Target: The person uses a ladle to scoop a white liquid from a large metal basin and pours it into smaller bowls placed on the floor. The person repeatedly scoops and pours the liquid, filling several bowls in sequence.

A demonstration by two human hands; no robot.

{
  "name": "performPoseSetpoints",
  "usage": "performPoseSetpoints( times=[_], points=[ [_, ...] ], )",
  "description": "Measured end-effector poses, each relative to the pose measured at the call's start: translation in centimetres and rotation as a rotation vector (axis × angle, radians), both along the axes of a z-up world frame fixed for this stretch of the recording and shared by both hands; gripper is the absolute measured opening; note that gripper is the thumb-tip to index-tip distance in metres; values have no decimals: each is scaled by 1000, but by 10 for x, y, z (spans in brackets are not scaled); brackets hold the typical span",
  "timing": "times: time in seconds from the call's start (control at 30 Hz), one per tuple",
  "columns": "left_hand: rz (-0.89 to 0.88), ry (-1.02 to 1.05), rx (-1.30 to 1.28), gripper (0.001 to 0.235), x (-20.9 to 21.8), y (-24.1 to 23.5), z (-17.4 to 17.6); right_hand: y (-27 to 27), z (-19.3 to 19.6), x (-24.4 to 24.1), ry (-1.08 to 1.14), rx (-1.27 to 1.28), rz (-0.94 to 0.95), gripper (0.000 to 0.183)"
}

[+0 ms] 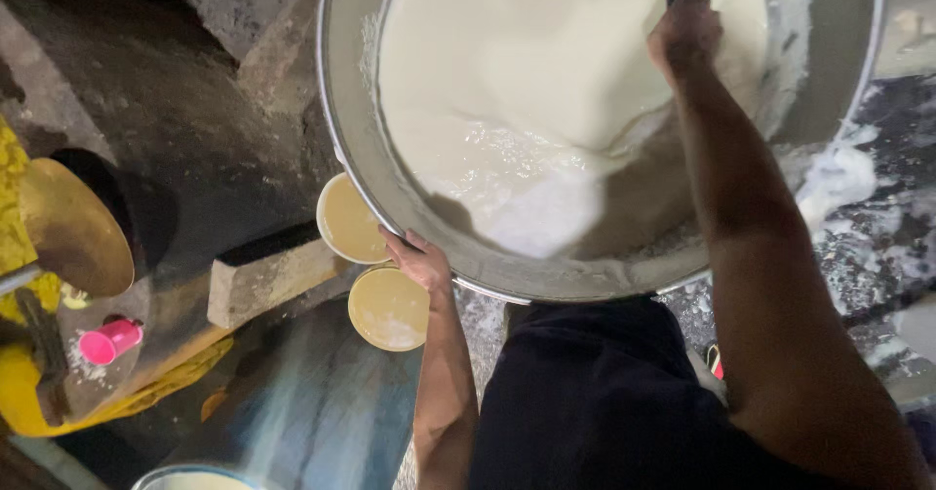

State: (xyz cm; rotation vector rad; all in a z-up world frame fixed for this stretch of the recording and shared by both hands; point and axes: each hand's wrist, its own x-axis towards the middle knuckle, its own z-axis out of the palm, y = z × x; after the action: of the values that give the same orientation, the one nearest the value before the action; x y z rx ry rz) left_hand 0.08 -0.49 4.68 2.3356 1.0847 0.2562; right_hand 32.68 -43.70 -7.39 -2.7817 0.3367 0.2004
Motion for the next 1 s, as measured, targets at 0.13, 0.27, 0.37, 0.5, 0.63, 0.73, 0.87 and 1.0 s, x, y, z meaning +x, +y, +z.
performPoseSetpoints(
  times=[0.13,0.27,0.37,0.5,0.63,0.73,0.87,1.0],
  points=[
    [8,-16,32,60,4,-5,6,37,-43,-9,146,56,-100,54],
    [44,48,-18,63,7,-5,13,49,-67,-43,207,144,-141,43],
    [73,66,-55,62,8,-6,14,61,-73,-67,249,60,-53,47],
    [-3,-45,8,61,4,-6,8,85,-73,-107,270,34,18,62],
    [-14,-101,22,60,-1,-3,-5,127,-61,-164,368,77,10,61],
    [16,-108,-24,61,-1,-1,-12,154,-40,-209,544,249,-89,50],
    [42,-110,-29,61,3,-4,-11,167,-6,-247,419,349,72,42],
    [-8,-86,7,60,2,-4,5,148,30,-231,576,791,36,34]
  ],
)
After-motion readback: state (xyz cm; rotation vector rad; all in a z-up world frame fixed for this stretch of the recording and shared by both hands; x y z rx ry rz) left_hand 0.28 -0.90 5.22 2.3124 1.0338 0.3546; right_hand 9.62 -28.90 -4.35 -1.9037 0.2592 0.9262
